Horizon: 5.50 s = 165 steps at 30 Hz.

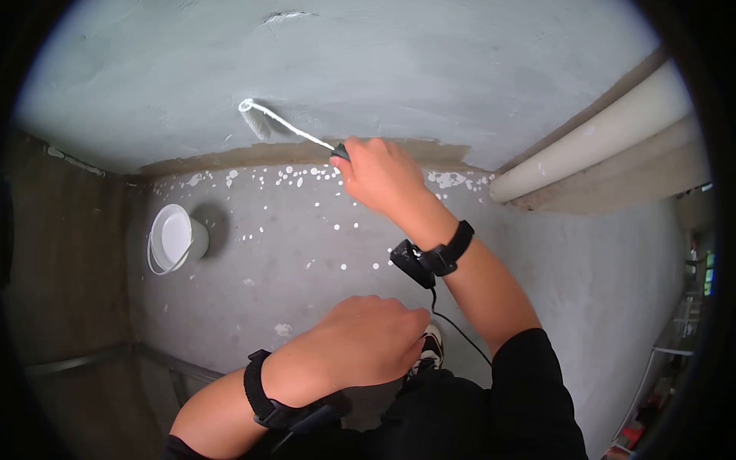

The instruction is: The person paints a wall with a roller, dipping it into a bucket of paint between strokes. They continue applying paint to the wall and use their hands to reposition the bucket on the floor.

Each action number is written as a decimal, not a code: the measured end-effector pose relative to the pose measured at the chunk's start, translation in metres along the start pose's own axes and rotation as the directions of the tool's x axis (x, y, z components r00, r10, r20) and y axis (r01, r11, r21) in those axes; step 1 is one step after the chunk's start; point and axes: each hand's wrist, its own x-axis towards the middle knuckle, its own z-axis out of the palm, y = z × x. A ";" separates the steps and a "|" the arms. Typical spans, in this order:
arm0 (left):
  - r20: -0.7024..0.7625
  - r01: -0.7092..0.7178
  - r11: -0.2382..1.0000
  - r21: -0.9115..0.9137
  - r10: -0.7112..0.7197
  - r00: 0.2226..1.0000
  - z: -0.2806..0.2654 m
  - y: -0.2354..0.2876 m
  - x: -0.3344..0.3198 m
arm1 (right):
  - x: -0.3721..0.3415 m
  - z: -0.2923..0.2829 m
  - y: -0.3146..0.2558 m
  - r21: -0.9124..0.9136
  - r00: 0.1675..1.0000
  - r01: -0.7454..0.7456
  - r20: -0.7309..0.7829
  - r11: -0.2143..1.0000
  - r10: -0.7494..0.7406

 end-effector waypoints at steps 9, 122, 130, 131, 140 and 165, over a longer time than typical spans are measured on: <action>0.072 -0.009 1.000 0.009 0.009 0.997 -0.002 0.003 0.003 | -0.010 -0.007 0.000 -0.002 0.974 -0.224 0.022 0.975 0.224; 0.064 0.240 0.172 -0.955 -0.672 0.738 0.135 -0.034 0.288 | -0.176 0.021 0.205 0.868 0.582 -0.480 0.421 -0.124 0.696; 0.147 0.329 0.123 -0.936 -0.714 0.685 0.159 -0.076 0.318 | -0.175 0.067 0.241 0.873 0.601 -0.471 0.424 -0.129 0.677; 0.186 0.354 0.095 -0.931 -0.711 0.678 0.158 -0.080 0.317 | -0.172 0.068 0.238 0.841 0.546 -0.522 0.459 -0.145 0.701; 0.119 0.321 0.126 -0.939 -0.755 0.645 0.142 -0.108 0.267 | -0.157 0.096 0.186 0.829 0.516 -0.490 0.524 -0.268 0.678; 0.001 0.259 0.183 -0.948 -0.815 0.580 0.139 -0.121 0.293 | -0.139 0.095 0.204 0.830 0.575 -0.458 0.549 -0.318 0.606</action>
